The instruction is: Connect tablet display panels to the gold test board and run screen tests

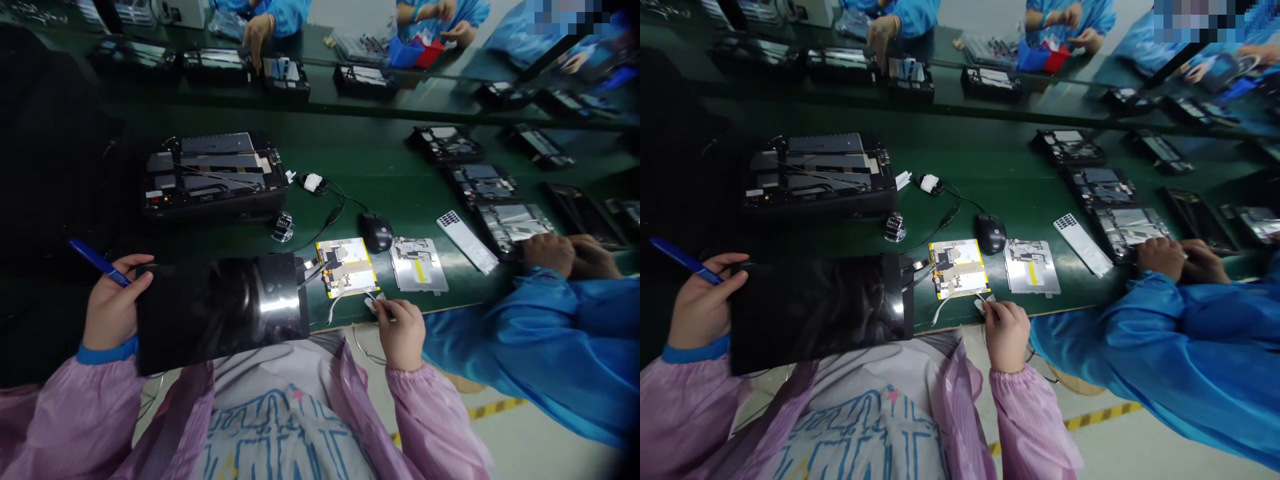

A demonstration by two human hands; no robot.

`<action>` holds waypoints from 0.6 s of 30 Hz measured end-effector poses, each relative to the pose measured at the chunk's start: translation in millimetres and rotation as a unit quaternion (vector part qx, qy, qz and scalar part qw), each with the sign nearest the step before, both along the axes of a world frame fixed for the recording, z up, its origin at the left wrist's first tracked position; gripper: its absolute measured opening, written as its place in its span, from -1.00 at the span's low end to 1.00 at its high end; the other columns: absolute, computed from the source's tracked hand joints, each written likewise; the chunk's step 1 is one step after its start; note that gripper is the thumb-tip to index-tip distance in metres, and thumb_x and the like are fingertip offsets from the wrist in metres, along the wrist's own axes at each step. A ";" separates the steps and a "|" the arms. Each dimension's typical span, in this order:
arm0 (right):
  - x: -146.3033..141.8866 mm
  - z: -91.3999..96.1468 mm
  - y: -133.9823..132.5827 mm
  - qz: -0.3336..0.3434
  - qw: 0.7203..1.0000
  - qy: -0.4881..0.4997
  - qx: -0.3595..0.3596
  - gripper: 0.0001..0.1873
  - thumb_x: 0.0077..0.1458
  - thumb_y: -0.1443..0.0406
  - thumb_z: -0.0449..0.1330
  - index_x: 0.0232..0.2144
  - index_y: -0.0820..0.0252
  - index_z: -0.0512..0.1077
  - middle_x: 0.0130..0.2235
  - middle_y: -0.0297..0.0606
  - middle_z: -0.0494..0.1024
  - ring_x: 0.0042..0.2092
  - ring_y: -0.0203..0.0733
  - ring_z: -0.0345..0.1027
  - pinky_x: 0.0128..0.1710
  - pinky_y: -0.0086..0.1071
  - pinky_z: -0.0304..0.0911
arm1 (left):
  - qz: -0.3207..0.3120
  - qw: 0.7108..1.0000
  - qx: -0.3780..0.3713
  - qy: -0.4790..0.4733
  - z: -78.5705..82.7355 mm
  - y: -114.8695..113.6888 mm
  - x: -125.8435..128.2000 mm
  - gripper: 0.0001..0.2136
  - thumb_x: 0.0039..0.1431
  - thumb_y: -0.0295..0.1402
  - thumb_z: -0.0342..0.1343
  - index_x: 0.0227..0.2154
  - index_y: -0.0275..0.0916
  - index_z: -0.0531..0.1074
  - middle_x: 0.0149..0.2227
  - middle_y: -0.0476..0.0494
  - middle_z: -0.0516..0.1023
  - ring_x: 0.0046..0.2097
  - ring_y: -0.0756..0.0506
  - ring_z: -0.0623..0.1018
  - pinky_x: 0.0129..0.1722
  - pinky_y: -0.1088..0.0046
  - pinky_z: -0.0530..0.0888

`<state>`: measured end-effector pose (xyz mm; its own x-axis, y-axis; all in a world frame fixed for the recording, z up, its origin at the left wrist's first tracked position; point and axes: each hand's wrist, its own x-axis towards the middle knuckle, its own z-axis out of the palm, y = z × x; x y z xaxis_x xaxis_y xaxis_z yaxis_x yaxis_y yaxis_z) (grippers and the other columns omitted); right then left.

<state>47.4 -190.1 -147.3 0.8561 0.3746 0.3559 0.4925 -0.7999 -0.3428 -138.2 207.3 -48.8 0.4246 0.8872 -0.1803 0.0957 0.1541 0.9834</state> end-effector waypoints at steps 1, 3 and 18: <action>1.6 -1.2 0.2 0.002 1.000 0.007 0.013 -0.71 0.18 0.20 0.09 -0.46 0.24 0.49 -0.42 -0.13 0.49 -0.35 -0.11 0.27 -0.31 -0.26 0.16 | 0.000 1.000 0.000 0.000 0.5 -0.3 0.6 -0.71 -0.26 -0.52 0.24 -0.34 -0.30 0.47 -0.56 0.06 0.47 -0.51 0.06 0.41 -0.50 0.62 0.38; 3.7 -3.3 -0.1 0.003 0.999 0.015 0.029 -0.72 0.17 0.20 0.10 -0.47 0.24 0.48 -0.42 -0.14 0.49 -0.35 -0.11 0.28 -0.30 -0.26 0.18 | 0.001 1.000 0.000 -0.001 1.0 -0.4 1.2 -0.70 -0.26 -0.52 0.24 -0.34 -0.30 0.48 -0.55 0.05 0.47 -0.50 0.06 0.41 -0.50 0.61 0.38; -12.3 -1.8 -1.8 -0.057 0.997 -0.047 -0.017 -0.49 -0.01 -0.05 0.23 -0.12 0.15 0.51 -0.02 0.01 0.41 -0.03 0.13 0.23 -0.05 0.01 0.12 | -0.014 0.999 0.027 -0.013 2.8 -0.8 -2.1 -0.71 -0.23 -0.50 0.24 -0.32 -0.29 0.46 -0.52 0.03 0.49 -0.49 0.05 0.44 -0.47 0.58 0.39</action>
<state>35.1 -191.8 -149.1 0.8568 0.2906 0.4260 0.4273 -0.8626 -0.2709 -140.3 206.5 -46.0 0.4526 0.8834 -0.1218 0.0733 0.0993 0.9924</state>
